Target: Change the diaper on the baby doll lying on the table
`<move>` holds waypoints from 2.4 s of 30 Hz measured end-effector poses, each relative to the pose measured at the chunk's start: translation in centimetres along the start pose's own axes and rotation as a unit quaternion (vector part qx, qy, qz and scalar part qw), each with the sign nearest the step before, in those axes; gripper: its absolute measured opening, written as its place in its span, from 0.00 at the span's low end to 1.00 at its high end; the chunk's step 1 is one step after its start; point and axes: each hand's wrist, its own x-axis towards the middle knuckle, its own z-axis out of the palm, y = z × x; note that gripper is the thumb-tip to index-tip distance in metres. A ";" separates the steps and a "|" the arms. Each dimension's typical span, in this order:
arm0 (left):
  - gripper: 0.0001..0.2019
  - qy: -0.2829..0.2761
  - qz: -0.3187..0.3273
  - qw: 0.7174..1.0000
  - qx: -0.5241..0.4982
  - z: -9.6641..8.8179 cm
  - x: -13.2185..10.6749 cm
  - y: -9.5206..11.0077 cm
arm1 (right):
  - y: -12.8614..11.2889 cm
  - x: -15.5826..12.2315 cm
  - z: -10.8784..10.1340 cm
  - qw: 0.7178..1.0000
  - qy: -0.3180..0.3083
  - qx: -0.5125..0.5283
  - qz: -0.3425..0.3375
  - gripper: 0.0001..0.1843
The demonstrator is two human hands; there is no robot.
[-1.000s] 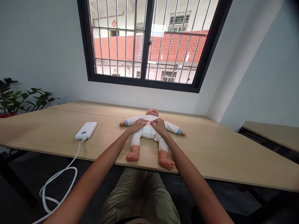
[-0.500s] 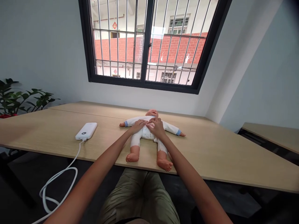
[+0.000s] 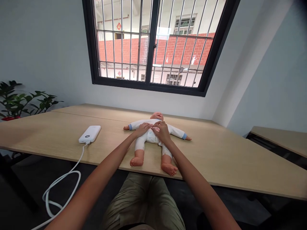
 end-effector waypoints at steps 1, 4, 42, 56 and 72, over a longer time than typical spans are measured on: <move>0.25 0.000 0.000 1.000 -0.007 0.0 0.1 -0.1 | 0.0 0.0 0.0 1.000 -0.002 0.000 0.000 0.04; 0.25 0.000 -0.004 1.000 -0.022 0.1 0.2 -0.6 | -0.1 0.0 -0.2 1.000 0.001 0.002 -0.002 0.03; 0.24 0.005 0.002 1.000 -0.028 -0.1 -0.3 0.8 | -0.2 -0.1 0.2 0.984 0.014 0.158 0.084 0.11; 0.18 0.107 0.057 0.986 0.113 -0.3 -0.9 1.6 | -1.1 -0.1 -0.6 0.975 0.019 0.180 0.132 0.14; 0.13 0.163 0.122 0.944 0.259 -0.4 -1.0 2.2 | -0.6 -0.2 0.1 0.947 0.027 0.262 0.181 0.21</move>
